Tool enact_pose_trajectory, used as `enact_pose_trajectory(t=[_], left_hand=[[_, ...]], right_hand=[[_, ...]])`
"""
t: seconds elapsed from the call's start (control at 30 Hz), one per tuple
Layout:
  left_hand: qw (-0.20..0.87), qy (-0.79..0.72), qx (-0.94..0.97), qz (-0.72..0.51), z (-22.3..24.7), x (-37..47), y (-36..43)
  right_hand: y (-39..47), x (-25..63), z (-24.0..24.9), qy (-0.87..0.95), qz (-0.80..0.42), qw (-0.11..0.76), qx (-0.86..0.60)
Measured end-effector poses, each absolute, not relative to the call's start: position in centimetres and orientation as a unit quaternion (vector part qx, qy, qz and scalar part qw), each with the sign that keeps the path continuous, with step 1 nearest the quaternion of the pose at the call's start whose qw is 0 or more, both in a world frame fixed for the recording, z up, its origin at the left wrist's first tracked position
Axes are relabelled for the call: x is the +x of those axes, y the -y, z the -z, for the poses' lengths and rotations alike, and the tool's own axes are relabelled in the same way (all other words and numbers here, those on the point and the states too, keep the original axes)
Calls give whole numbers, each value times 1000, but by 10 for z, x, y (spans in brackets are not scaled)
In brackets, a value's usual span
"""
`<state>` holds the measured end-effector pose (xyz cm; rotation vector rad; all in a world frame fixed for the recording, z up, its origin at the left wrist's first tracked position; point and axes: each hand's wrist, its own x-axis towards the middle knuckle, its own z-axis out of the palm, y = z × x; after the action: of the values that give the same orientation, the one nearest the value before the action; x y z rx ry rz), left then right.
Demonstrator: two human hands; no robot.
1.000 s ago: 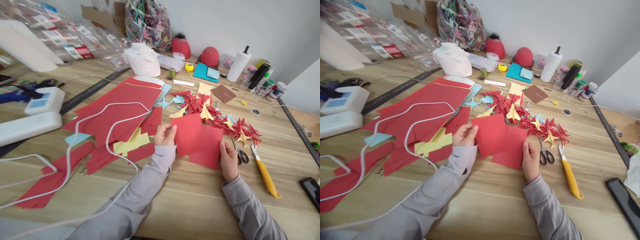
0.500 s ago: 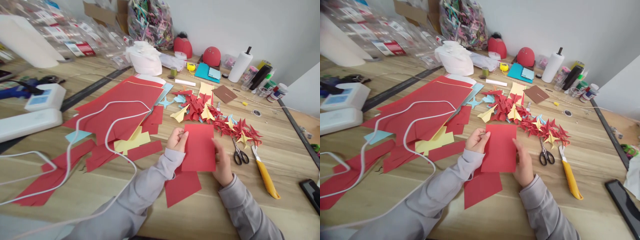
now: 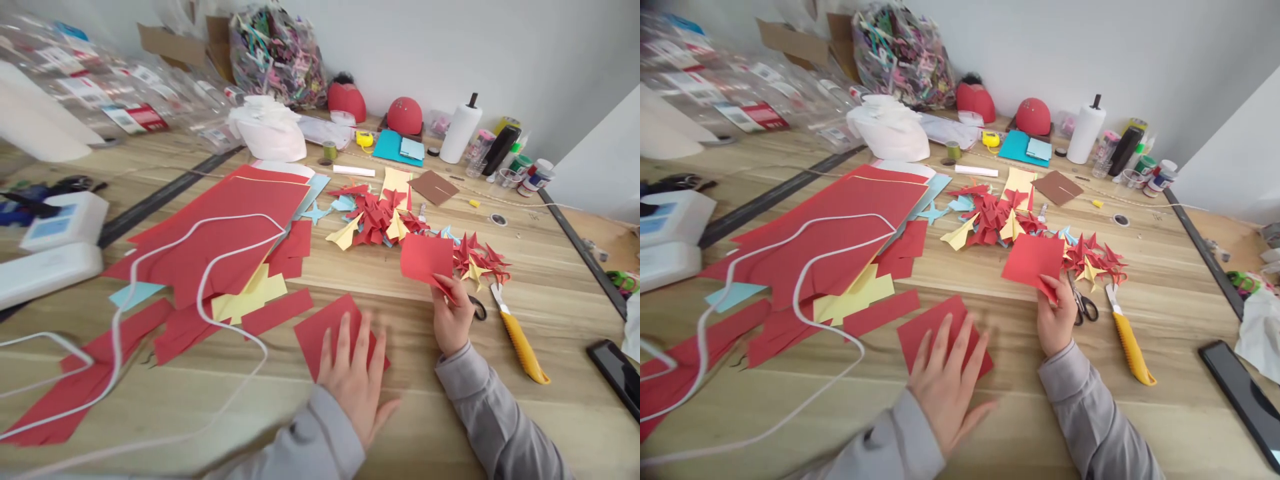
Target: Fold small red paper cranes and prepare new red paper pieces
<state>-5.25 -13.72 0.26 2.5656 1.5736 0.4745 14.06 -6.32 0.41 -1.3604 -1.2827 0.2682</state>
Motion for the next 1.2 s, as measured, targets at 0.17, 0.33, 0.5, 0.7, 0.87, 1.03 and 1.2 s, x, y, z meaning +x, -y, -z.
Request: enact_pose_trajectory(t=[0.17,0.33,0.5,0.7,0.87,1.03,1.2], left_hand=[[47,-419,901,-98,15,-86,121],[51,-394,907,-139,11,-143,60],[9,-427,880,-209,15,-172,53],[-9,-350,871,-345,-14,-99,85],[-133,-348,856,-358,-29,-44,53],[-212,-288,839,-410,-11,-44,22],[-240,-304,836,-390,-2,-49,21]], right_hand=[[68,132,-6,590,-147,561,-561],[73,131,-9,632,-155,546,-528],[75,132,-5,644,-171,534,-520],[76,134,-9,637,-254,538,-490],[72,144,-11,598,-381,536,-458],[68,152,-10,652,-203,512,-521],[74,147,-13,759,-14,426,-492]])
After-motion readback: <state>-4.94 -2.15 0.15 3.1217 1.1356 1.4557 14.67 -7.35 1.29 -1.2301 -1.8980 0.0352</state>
